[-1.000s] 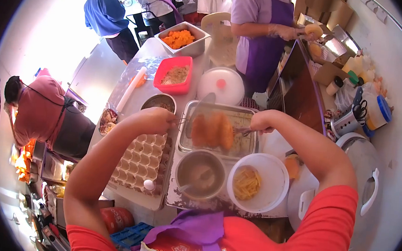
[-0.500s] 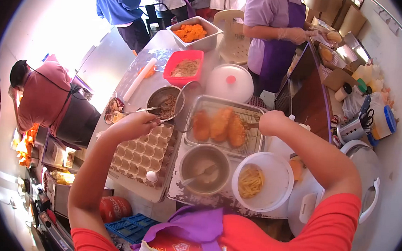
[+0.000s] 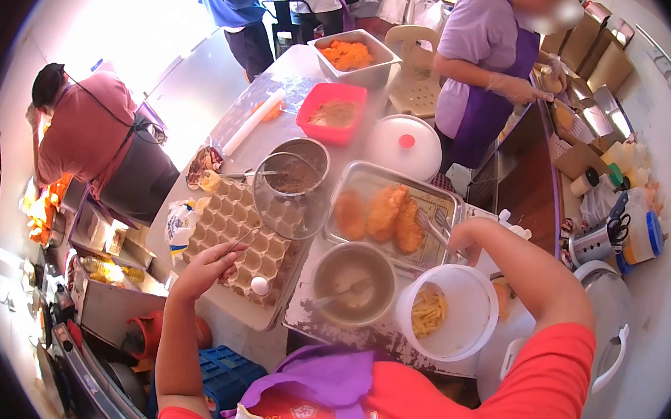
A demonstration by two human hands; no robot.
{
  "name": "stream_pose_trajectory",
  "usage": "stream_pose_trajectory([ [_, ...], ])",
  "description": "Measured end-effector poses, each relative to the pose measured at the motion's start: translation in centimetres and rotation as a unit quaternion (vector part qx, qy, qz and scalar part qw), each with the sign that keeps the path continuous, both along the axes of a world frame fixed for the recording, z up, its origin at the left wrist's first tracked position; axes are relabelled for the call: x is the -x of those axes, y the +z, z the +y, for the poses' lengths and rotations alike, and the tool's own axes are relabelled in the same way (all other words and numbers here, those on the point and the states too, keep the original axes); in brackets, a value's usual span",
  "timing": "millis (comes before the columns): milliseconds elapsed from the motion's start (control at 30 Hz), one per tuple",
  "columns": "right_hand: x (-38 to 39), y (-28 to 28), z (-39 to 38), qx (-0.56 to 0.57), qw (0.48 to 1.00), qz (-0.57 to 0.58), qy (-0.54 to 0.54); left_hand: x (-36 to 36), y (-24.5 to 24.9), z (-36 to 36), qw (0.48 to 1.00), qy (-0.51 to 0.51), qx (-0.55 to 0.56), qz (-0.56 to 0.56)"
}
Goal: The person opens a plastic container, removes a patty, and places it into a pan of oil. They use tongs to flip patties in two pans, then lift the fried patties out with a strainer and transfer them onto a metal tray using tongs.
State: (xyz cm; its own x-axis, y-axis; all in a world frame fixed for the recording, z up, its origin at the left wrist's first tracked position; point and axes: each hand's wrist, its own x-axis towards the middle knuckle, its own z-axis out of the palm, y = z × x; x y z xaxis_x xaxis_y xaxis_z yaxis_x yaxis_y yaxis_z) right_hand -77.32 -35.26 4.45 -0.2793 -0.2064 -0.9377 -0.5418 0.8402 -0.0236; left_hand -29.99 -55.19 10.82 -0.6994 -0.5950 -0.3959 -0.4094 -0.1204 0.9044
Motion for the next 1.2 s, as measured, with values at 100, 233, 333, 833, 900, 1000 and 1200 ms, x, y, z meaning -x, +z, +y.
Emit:
stream_pose_trajectory([
  [100, 2.7, -4.8, 0.7, -0.007, 0.996, -0.072, -0.043, -1.2, -0.1, 0.9, 1.0, 0.021, -0.006, 0.001],
  [233, 2.8, -6.4, 1.2, 0.019, 0.993, -0.095, -0.063, -2.7, -1.3, 1.8, 0.999, 0.033, -0.009, 0.018],
  [333, 1.9, -4.9, 1.0, 0.005, 0.989, -0.116, -0.09, -3.6, -1.9, 3.1, 0.997, 0.055, -0.035, 0.043],
  [833, -18.7, 15.2, -9.7, 0.507, 0.835, -0.059, 0.205, -14.6, -5.0, 17.7, 0.9, 0.298, -0.053, 0.314],
  [900, -27.6, 13.5, -10.7, 0.431, 0.834, -0.195, 0.283, -15.7, -5.5, 19.8, 0.872, 0.34, -0.01, 0.352],
  [1000, -41.9, 11.0, -9.6, 0.313, 0.804, -0.405, 0.303, -17.4, -5.3, 23.0, 0.82, 0.422, 0.054, 0.384],
  [1200, -63.6, 8.2, -1.8, 0.229, 0.694, -0.629, 0.267, -22.9, -1.8, 31.1, 0.732, 0.573, 0.164, 0.329],
])
